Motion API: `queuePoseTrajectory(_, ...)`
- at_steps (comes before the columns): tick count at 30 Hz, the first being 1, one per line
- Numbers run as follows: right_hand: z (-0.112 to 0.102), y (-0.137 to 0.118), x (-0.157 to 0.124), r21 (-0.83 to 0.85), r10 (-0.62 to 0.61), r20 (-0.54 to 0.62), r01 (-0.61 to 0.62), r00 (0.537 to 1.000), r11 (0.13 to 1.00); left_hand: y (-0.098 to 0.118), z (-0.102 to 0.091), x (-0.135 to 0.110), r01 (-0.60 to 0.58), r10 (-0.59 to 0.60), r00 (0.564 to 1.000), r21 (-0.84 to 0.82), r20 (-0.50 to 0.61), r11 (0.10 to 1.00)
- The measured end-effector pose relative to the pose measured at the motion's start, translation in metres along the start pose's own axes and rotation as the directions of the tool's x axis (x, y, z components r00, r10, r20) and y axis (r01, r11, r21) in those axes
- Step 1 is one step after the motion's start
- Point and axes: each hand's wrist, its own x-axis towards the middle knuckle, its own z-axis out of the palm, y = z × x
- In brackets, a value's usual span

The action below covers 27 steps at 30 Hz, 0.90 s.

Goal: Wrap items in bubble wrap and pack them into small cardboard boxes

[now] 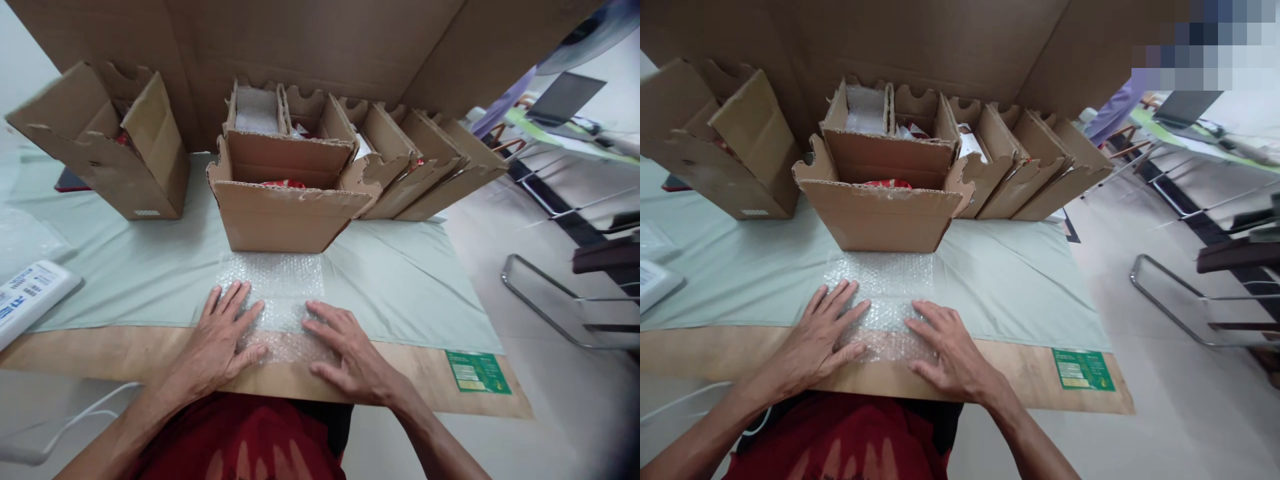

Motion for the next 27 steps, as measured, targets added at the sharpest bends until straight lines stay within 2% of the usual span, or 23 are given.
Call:
queuePoseTrajectory(2,0.007,-0.004,0.003,-0.073,-0.038,0.022,0.039,0.999,0.997,0.001,0.003,0.0,-0.006,0.006,1.0,0.01,-0.014,1.0)
queuePoseTrajectory(5,0.021,-0.005,0.008,-0.137,-0.069,-0.119,0.052,0.99,0.989,0.001,0.005,0.0,0.001,-0.001,0.999,0.006,-0.032,1.0)
queuePoseTrajectory(8,0.028,-0.005,0.017,-0.066,-0.088,-0.236,0.075,0.968,0.995,-0.001,-0.003,-0.002,0.004,-0.004,1.0,-0.051,-0.002,0.999)
queuePoseTrajectory(10,0.024,-0.005,0.025,0.037,-0.039,-0.266,0.051,0.963,0.998,-0.003,-0.01,-0.004,-0.005,0.008,1.0,-0.104,0.028,0.995)
queuePoseTrajectory(13,0.009,-0.006,0.037,0.241,0.148,-0.284,-0.079,0.947,0.967,-0.008,-0.019,-0.005,0.006,-0.001,1.0,-0.162,0.031,0.987)
queuePoseTrajectory(16,-0.006,-0.003,0.043,0.407,0.305,-0.24,-0.19,0.922,0.894,-0.013,-0.021,-0.002,0.083,-0.093,0.995,-0.249,-0.028,0.965)
queuePoseTrajectory(19,-0.015,0.005,0.041,0.43,0.253,-0.15,-0.168,0.956,0.887,-0.017,-0.023,0.008,0.195,-0.243,0.967,-0.392,-0.078,0.899)
queuePoseTrajectory(22,-0.013,0.016,0.038,0.389,0.203,-0.078,-0.158,0.976,0.908,-0.016,-0.03,0.02,0.305,-0.382,0.922,-0.489,-0.064,0.817)
queuePoseTrajectory(24,-0.009,0.023,0.038,0.408,0.263,-0.102,-0.201,0.959,0.891,-0.014,-0.034,0.027,0.359,-0.444,0.895,-0.516,-0.047,0.778)
queuePoseTrajectory(27,-0.001,0.029,0.042,0.477,0.388,-0.167,-0.27,0.906,0.836,-0.01,-0.037,0.03,0.425,-0.524,0.851,-0.546,-0.031,0.722)
